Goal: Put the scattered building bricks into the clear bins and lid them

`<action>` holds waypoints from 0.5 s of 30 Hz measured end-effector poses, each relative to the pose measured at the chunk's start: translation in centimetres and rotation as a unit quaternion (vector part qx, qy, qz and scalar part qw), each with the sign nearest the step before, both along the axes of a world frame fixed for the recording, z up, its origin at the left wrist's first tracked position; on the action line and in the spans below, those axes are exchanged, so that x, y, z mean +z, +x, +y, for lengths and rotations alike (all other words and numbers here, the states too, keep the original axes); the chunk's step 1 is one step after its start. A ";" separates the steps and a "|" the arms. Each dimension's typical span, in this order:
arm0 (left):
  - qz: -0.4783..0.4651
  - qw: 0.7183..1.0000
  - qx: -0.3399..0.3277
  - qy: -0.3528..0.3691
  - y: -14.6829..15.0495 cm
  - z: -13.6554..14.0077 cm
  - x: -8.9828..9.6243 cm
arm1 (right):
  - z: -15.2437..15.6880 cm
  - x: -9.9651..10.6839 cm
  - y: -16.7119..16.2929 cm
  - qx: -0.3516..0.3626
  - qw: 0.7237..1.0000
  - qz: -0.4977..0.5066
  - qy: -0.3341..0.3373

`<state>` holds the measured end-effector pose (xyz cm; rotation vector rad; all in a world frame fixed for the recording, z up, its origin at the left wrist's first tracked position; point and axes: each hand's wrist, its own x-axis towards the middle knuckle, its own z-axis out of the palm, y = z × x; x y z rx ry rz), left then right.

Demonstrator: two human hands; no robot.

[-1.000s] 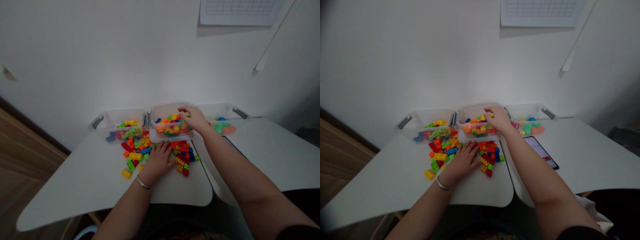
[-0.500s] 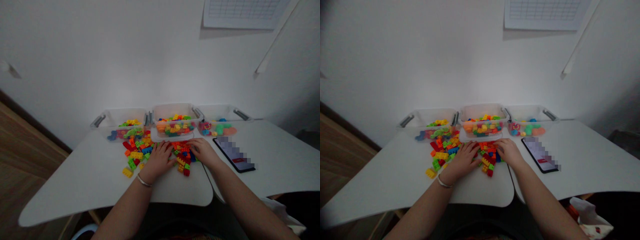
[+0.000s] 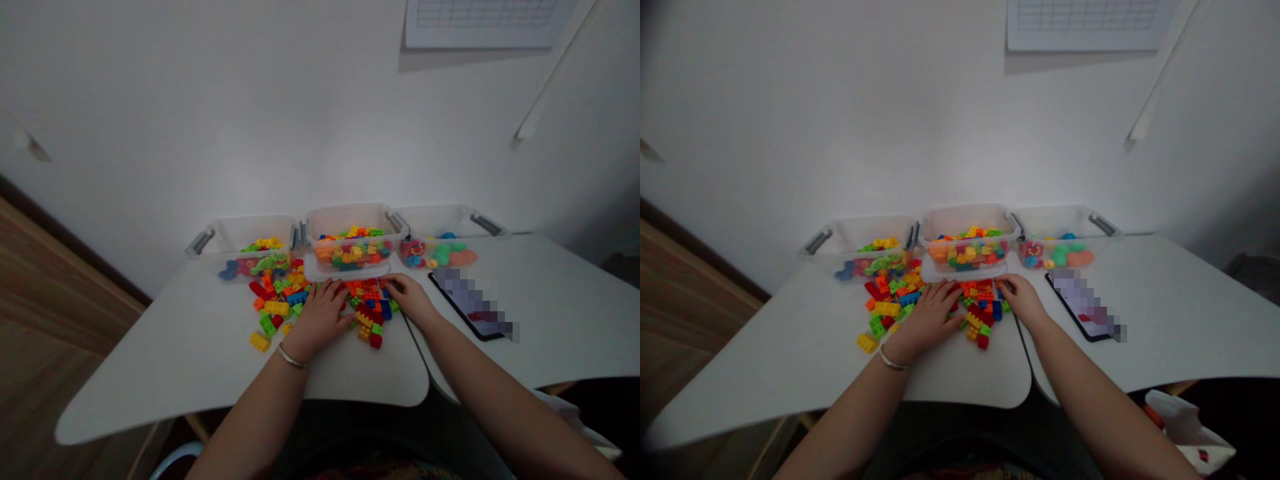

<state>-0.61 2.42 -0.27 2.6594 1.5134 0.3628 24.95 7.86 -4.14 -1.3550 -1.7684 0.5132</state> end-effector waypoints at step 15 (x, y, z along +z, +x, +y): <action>-0.008 1.000 -0.002 0.003 0.0 0.1 -0.1 | 0.1 -0.1 -0.7 -0.061 0.998 -0.017 0.026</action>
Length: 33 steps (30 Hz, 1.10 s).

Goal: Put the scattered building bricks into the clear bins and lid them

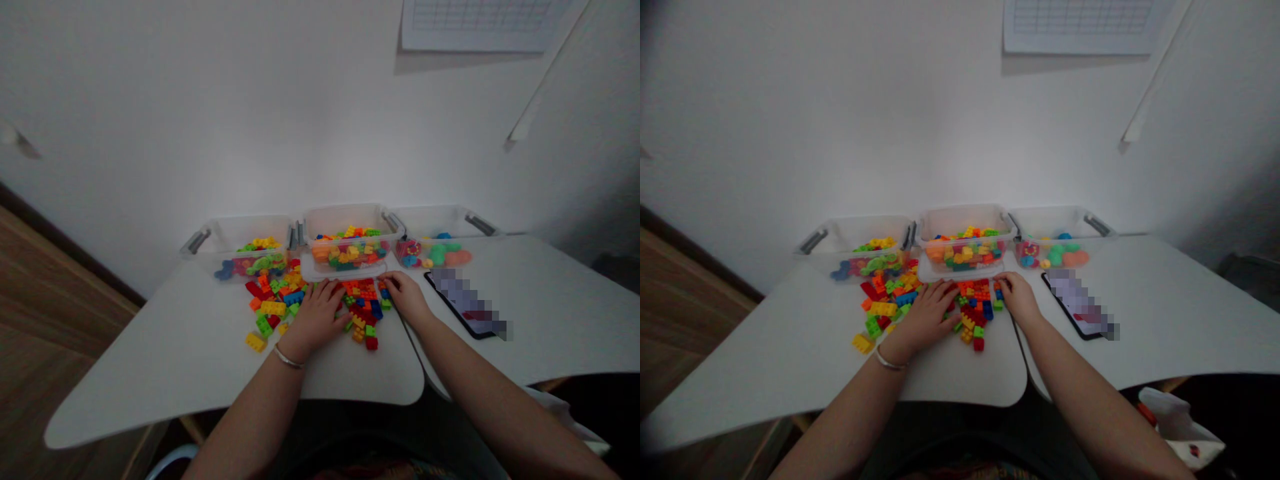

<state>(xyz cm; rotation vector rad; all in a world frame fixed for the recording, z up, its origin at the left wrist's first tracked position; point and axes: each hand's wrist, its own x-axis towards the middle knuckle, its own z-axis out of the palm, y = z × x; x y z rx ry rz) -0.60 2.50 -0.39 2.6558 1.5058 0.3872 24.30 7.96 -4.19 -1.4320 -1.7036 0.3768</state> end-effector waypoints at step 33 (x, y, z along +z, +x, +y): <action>0.018 1.000 0.010 -0.004 0.2 -0.1 0.4 | 0.0 -0.2 0.8 0.058 0.995 -0.077 0.017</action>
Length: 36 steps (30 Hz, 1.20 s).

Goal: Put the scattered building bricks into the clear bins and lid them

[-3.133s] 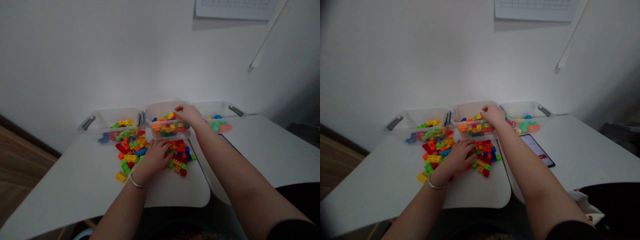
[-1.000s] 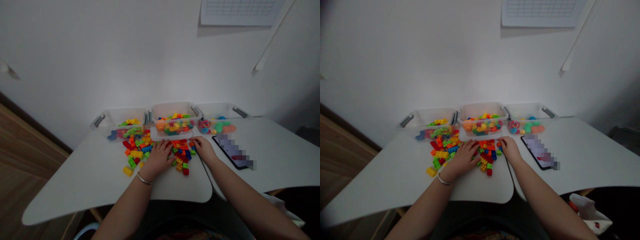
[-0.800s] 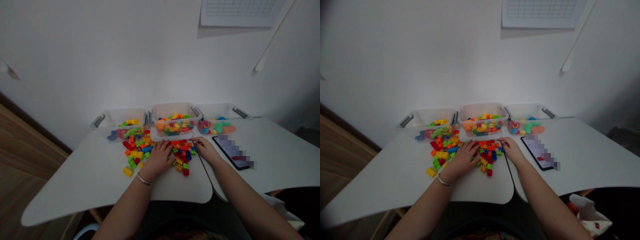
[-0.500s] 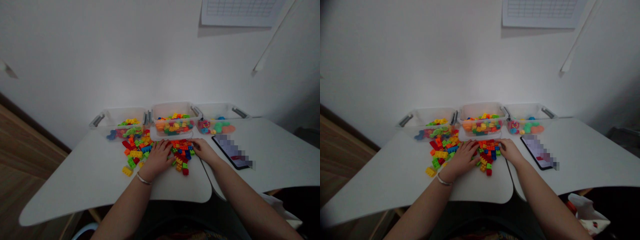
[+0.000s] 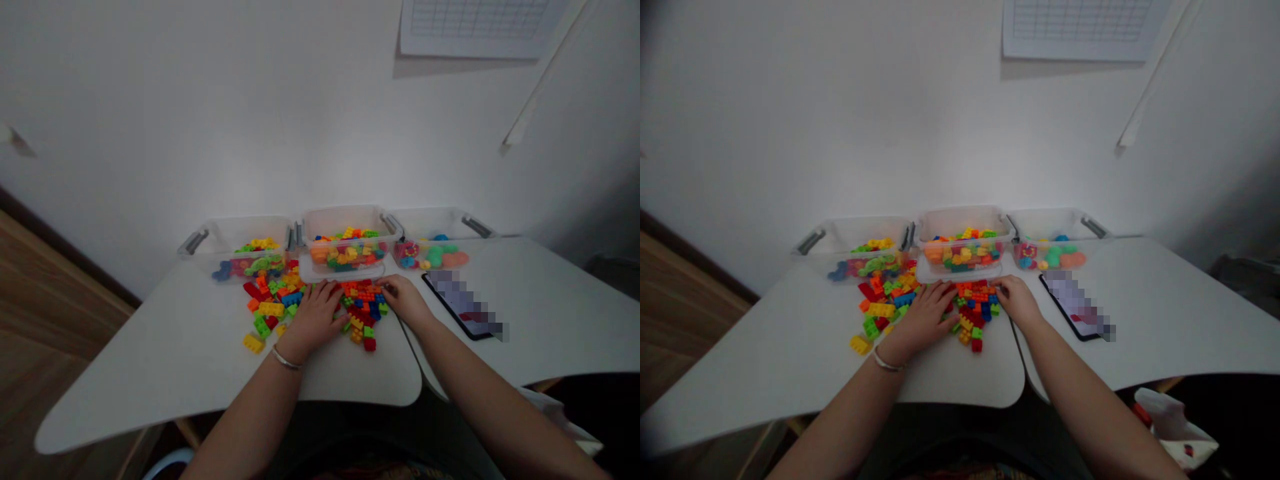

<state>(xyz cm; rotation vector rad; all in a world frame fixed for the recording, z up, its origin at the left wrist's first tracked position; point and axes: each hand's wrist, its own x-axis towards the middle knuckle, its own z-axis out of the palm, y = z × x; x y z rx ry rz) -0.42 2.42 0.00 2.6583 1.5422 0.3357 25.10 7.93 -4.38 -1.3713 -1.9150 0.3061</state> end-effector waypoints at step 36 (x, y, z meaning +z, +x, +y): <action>-0.002 1.000 0.002 -0.006 -0.2 0.1 0.0 | 6.5 10.9 -3.1 -0.091 0.980 0.031 0.172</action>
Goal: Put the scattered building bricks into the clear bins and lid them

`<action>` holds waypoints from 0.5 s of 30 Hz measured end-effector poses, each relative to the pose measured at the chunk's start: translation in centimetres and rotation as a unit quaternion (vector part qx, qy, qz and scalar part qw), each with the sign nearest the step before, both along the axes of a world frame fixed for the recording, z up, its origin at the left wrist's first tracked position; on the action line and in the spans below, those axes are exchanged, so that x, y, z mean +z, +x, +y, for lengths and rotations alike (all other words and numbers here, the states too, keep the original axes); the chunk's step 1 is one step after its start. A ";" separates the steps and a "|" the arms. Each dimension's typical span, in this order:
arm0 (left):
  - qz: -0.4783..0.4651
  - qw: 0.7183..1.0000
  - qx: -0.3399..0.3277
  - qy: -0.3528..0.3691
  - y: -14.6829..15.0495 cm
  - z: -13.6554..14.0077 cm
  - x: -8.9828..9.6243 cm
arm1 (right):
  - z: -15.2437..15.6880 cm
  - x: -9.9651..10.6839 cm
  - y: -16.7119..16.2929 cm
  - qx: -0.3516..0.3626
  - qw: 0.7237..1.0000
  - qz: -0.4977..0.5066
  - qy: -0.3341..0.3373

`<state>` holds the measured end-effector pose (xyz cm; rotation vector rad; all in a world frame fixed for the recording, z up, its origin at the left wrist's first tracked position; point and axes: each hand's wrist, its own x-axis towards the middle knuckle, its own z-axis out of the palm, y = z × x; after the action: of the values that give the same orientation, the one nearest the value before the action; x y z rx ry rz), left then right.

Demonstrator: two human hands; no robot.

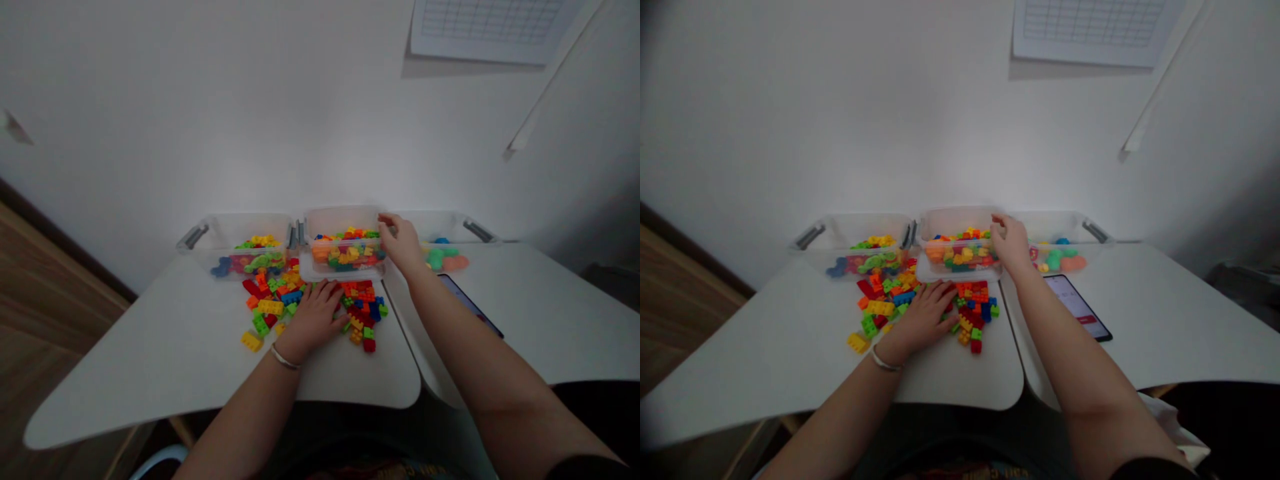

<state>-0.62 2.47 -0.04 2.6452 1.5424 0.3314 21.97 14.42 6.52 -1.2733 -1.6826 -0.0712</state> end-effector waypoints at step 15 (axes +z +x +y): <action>-0.003 1.000 -0.007 0.012 0.0 0.1 -0.4 | -10.0 -7.7 4.4 0.076 0.995 -0.010 -0.069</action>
<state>-0.63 2.61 -0.44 2.6685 1.5270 0.3598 26.38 4.40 -1.19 -1.2450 -1.8218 0.1259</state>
